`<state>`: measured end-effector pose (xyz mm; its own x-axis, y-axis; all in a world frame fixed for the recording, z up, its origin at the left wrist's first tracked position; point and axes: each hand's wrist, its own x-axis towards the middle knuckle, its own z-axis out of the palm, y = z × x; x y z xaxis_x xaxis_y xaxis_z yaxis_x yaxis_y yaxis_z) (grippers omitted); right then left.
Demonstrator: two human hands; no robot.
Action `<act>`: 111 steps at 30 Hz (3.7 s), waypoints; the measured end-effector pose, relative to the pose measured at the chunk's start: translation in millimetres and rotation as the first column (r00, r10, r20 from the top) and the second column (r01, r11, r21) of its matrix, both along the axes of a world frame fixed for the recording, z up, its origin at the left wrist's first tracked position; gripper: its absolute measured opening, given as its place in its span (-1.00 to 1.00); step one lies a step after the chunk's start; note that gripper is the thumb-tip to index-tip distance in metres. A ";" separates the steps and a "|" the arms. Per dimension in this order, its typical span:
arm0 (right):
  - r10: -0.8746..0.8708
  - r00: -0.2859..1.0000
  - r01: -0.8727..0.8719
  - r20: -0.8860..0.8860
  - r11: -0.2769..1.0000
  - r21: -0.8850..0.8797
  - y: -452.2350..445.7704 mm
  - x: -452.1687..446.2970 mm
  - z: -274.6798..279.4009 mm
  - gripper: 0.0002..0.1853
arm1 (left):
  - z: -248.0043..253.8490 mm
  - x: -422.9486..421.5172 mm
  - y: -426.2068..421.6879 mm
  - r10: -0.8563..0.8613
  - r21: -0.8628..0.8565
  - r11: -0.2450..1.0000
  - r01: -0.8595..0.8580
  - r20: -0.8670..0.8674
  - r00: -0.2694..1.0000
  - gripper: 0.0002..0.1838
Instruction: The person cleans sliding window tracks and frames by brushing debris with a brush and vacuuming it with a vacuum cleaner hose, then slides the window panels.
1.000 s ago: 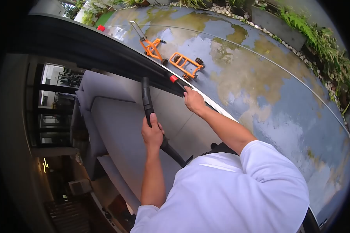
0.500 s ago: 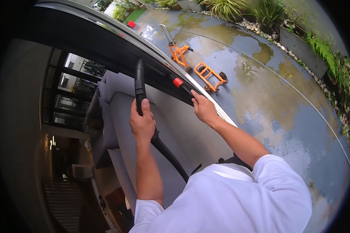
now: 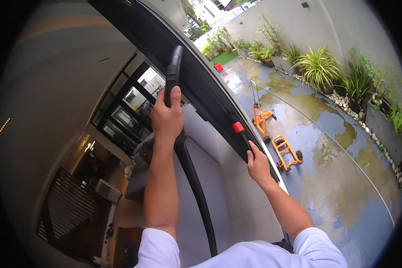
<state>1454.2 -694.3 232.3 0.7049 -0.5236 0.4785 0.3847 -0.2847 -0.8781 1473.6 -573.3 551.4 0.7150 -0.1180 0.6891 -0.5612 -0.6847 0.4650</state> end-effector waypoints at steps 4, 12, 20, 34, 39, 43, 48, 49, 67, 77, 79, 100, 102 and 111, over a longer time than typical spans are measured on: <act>0.020 0.996 -0.020 -0.085 1.000 0.001 -4.7 -13.8 -1.6 -0.56 | 67.9 6.6 -6.9 0.082 -0.034 0.996 -0.079 0.091 0.993 -0.38; 0.012 0.999 -0.013 -0.049 1.000 -0.021 -18.5 -29.9 -11.5 -0.56 | 178.6 12.4 -24.5 -0.001 -0.165 0.986 0.030 0.175 0.985 -0.37; -0.053 0.998 0.051 -0.020 0.996 -0.075 -26.9 -19.7 -0.3 -0.57 | 176.2 12.5 -43.2 0.008 -0.129 0.991 0.019 0.206 0.978 -0.41; -0.025 0.966 0.037 -0.255 0.998 0.042 -17.1 -25.6 -94.0 -0.57 | -210.0 -29.4 -18.3 0.123 0.183 0.980 -0.076 -0.257 0.959 -0.40; -0.013 0.916 0.065 -0.400 0.991 0.116 -8.2 -45.2 -167.4 -0.58 | -355.5 -44.6 -18.1 0.101 0.320 0.946 0.050 -0.438 0.893 -0.40; 0.066 0.814 0.058 -0.577 0.980 0.193 2.7 -71.1 -228.8 -0.57 | -426.9 -37.6 -20.6 0.166 0.444 0.887 0.131 -0.569 0.806 -0.37; 0.132 0.682 0.028 -0.719 0.978 0.207 3.1 -89.2 -274.8 -0.57 | -489.1 -25.0 -37.5 0.271 0.610 0.756 0.235 -0.620 0.737 -0.32; 0.136 0.668 0.040 -0.732 0.975 0.218 1.4 -91.4 -280.8 -0.57 | -496.1 -17.4 -39.0 0.273 0.615 0.747 0.254 -0.632 0.726 -0.32; 0.161 0.311 0.057 -0.937 0.981 0.187 -50.3 -216.0 -336.4 -0.57 | -648.7 69.5 -88.9 0.345 0.710 0.479 0.516 -0.693 0.633 -0.29; 0.176 0.295 0.269 -0.939 0.928 0.258 -42.0 -249.2 -350.3 -0.56 | -623.8 51.1 -55.7 0.346 0.646 0.594 0.479 -0.743 0.573 -0.32; 0.166 0.324 0.285 -0.931 0.922 0.263 -36.3 -237.9 -354.5 -0.58 | -610.8 43.0 -45.7 0.329 0.624 0.636 0.454 -0.752 0.571 -0.32; 0.930 0.057 -0.174 -0.362 0.366 0.914 67.7 -97.1 -251.4 -0.68 | -558.4 -48.9 105.0 -0.052 -0.053 0.998 0.015 -0.997 -0.060 -0.64; 0.873 0.004 -0.301 -0.488 0.466 0.832 58.6 -79.6 -245.8 -0.63 | -578.6 -41.7 124.0 -0.034 -0.033 0.999 0.032 -0.999 0.023 -0.64; 0.013 0.991 0.010 -0.131 0.985 0.175 -19.8 89.7 -70.2 -0.15 | -582.3 5.0 216.6 -0.027 -0.034 0.973 0.229 -0.999 -0.032 -0.71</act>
<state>1543.9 -714.0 162.1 0.7560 -0.5900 0.2834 0.2634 -0.1221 -0.9569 1478.5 -356.8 -30.9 0.6207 -0.2925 -0.7274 0.3137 -0.7577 0.5723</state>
